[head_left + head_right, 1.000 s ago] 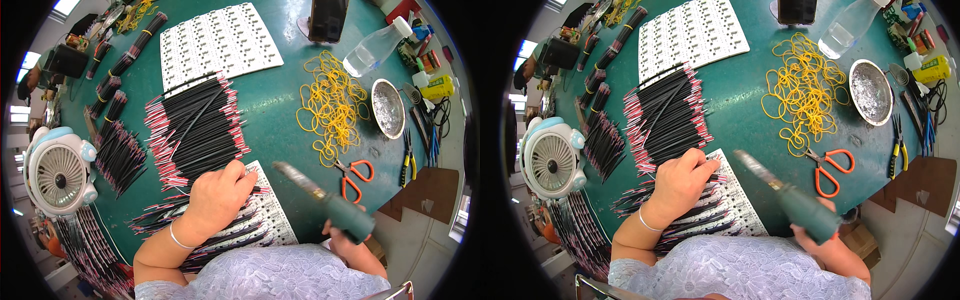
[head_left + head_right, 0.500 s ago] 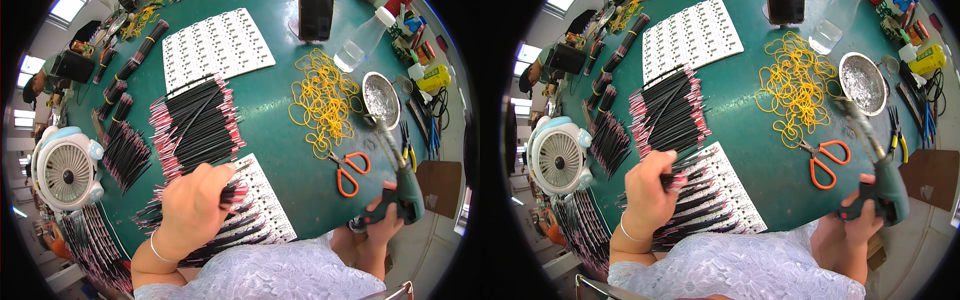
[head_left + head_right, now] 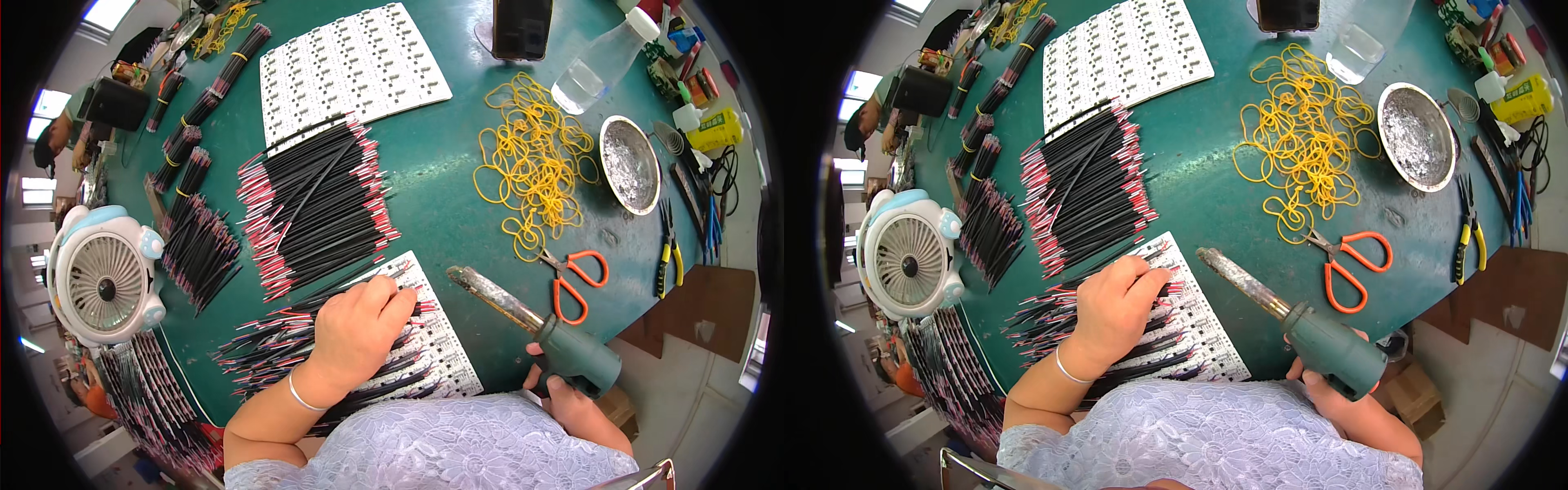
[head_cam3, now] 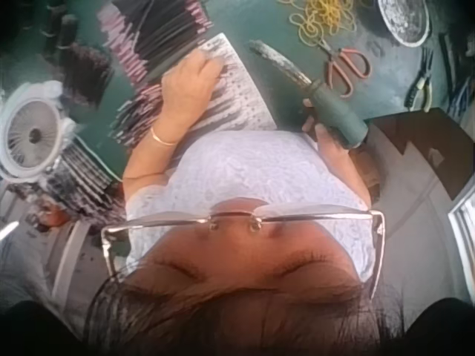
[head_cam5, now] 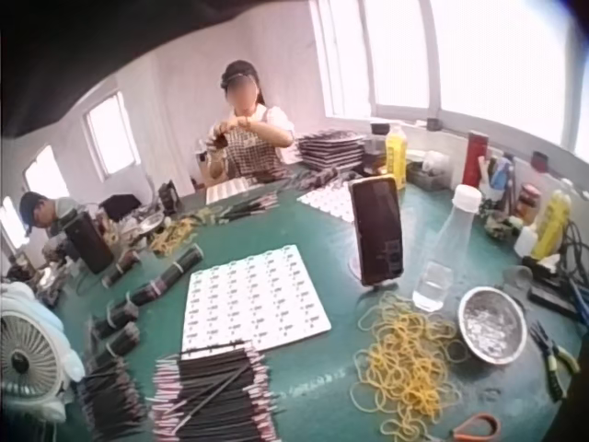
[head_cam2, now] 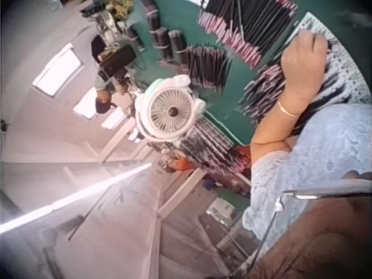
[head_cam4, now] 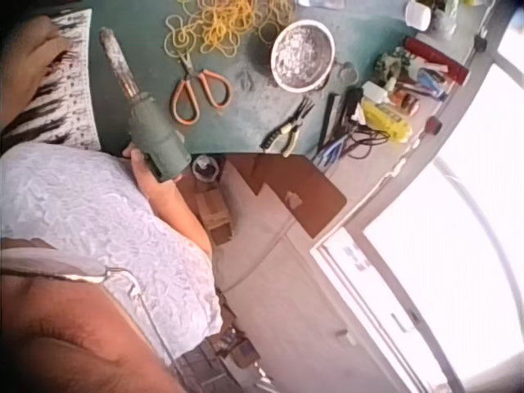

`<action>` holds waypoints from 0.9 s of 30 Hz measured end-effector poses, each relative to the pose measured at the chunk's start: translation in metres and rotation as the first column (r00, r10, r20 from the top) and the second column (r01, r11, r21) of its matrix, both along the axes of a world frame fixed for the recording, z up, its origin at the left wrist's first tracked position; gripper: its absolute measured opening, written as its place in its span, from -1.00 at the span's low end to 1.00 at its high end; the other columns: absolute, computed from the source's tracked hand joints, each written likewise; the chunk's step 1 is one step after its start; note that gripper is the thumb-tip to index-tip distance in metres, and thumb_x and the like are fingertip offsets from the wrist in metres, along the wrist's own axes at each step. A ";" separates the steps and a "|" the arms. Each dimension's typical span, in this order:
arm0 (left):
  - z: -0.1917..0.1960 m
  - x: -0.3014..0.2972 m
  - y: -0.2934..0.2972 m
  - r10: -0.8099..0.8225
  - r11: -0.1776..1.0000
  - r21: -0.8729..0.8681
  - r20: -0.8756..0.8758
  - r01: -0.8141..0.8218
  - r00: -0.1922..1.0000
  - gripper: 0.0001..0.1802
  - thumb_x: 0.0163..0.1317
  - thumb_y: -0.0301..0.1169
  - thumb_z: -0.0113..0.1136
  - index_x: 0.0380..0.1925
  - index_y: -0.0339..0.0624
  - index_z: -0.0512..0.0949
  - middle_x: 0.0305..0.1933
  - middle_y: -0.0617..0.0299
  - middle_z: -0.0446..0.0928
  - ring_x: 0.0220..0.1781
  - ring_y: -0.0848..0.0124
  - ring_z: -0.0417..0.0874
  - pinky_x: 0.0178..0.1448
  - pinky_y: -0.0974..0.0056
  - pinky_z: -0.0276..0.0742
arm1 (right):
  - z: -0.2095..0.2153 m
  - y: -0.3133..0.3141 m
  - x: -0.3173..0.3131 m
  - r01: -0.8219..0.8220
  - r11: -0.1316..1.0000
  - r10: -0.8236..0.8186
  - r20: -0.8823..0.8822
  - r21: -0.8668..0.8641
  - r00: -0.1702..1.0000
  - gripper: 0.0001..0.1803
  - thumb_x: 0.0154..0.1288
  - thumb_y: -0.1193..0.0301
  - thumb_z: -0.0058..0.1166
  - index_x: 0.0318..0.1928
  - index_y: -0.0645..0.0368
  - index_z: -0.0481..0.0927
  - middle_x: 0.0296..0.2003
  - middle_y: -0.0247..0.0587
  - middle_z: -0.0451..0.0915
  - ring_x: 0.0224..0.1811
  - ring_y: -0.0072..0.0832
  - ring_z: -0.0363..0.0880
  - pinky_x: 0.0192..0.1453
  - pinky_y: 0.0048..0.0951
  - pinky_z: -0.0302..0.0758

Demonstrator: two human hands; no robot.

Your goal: The person solders wires onto a panel of circuit boards using a soldering iron.

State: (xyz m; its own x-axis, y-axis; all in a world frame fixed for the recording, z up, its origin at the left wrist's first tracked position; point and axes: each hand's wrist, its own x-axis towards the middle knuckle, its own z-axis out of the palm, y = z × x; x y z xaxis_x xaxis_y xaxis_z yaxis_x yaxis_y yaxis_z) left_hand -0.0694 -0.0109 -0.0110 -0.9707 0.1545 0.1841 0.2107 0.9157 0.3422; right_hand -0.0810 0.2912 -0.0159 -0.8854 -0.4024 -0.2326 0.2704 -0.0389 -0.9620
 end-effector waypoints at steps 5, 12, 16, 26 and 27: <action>-0.005 -0.001 0.002 0.020 0.999 0.034 -0.106 -0.016 0.994 -0.71 -0.08 -0.52 0.28 -0.25 -0.12 0.68 -0.35 0.23 0.49 -0.47 0.30 0.56 -0.47 0.26 0.48 | 0.008 -0.004 -0.016 -0.201 0.944 0.264 -0.236 0.262 0.935 -0.76 0.29 0.47 0.09 -0.09 0.35 0.55 -0.40 -0.16 0.60 -0.56 -0.44 0.63 -0.44 -0.44 0.57; 0.005 0.001 -0.008 -0.003 0.997 0.081 -0.041 0.007 0.999 -0.71 0.02 -0.44 0.23 -0.18 -0.11 0.64 -0.41 0.27 0.41 -0.47 0.35 0.54 -0.46 0.27 0.47 | 0.016 -0.007 -0.020 -0.236 0.940 0.288 -0.201 0.247 0.936 -0.79 0.23 0.53 0.05 -0.12 0.33 0.56 -0.50 -0.21 0.57 -0.57 -0.45 0.61 -0.45 -0.42 0.53; 0.014 0.003 -0.007 0.009 0.993 0.113 0.042 -0.014 0.999 -0.69 0.03 -0.46 0.22 -0.15 -0.12 0.61 -0.41 0.26 0.41 -0.47 0.31 0.55 -0.49 0.24 0.46 | 0.010 -0.003 -0.006 -0.103 0.971 0.128 -0.107 0.218 0.986 -0.79 0.23 0.52 0.05 -0.12 0.31 0.56 -0.50 -0.22 0.57 -0.58 -0.44 0.60 -0.46 -0.42 0.53; -0.002 0.001 -0.001 -0.060 0.998 -0.003 -0.070 0.060 0.996 -0.71 -0.05 -0.49 0.24 -0.24 -0.18 0.65 -0.38 0.26 0.52 -0.50 0.35 0.56 -0.46 0.28 0.48 | 0.018 -0.013 -0.016 -0.178 0.936 0.273 -0.307 0.304 0.912 -0.78 0.30 0.44 0.07 -0.12 0.33 0.56 -0.48 -0.19 0.57 -0.56 -0.44 0.63 -0.45 -0.42 0.54; -0.003 0.000 -0.001 -0.067 0.997 -0.035 -0.078 0.064 0.995 -0.72 -0.03 -0.46 0.23 -0.24 -0.18 0.66 -0.40 0.28 0.52 -0.50 0.37 0.56 -0.47 0.29 0.47 | 0.017 -0.014 -0.018 -0.194 0.925 0.313 -0.363 0.328 0.878 -0.78 0.31 0.44 0.07 -0.13 0.34 0.56 -0.48 -0.19 0.57 -0.56 -0.44 0.63 -0.45 -0.43 0.54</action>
State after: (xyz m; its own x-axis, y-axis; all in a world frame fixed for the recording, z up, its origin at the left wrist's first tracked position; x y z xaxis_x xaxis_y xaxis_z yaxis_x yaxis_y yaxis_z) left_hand -0.0694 -0.0121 -0.0144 -0.9408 0.2248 0.2538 0.2961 0.9094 0.2921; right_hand -0.0989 0.2774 0.0015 -0.8010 -0.5985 -0.0130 -0.1768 0.2574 -0.9500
